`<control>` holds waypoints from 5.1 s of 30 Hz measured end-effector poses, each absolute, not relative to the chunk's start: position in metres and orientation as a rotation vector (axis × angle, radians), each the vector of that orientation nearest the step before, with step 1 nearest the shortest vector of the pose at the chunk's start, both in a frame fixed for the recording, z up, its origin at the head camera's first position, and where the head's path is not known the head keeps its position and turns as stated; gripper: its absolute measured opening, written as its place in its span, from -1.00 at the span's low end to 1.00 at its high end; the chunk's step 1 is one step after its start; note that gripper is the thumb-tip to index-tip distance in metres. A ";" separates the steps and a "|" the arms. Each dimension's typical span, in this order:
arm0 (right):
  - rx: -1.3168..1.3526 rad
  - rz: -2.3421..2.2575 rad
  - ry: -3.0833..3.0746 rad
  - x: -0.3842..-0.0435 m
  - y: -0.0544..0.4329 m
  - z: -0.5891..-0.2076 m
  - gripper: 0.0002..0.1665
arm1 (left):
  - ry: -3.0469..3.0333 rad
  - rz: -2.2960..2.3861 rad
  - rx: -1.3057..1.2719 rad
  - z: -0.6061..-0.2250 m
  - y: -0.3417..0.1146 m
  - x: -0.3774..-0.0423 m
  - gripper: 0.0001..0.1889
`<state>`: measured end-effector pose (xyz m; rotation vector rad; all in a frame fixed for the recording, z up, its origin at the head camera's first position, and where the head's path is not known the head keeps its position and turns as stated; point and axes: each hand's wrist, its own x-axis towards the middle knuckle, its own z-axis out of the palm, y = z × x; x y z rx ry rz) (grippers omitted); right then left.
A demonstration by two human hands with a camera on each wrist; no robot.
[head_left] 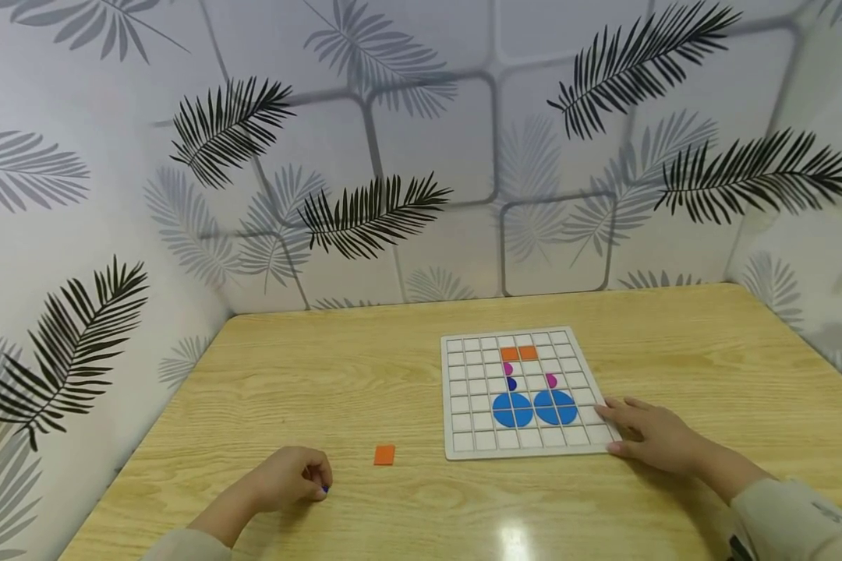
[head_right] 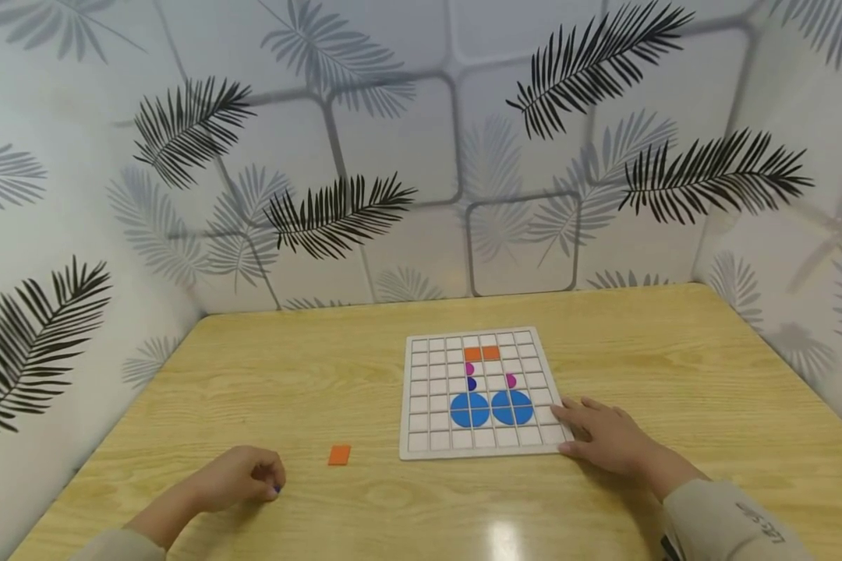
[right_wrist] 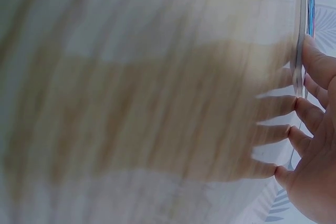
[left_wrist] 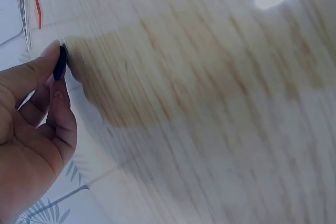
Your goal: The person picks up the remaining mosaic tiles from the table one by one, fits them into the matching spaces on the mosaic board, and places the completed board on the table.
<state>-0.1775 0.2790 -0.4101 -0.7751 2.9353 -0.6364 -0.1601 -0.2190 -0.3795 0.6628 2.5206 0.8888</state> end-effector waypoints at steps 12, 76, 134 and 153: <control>-0.791 -0.635 2.941 -0.178 0.280 -0.411 -0.31 | 2.459 0.982 0.652 -0.378 -0.201 -0.164 -0.96; -0.736 -0.651 2.912 -0.178 0.280 -0.407 -0.30 | 2.444 1.233 0.720 -0.371 0.014 -0.254 -0.91; -0.798 -0.652 2.979 -0.181 0.282 -0.417 -0.32 | 2.857 0.825 0.584 -0.417 0.100 -0.319 -0.95; -0.783 -0.666 2.966 -0.180 0.282 -0.416 -0.31 | 3.059 0.337 0.540 -0.392 0.100 -0.294 -0.88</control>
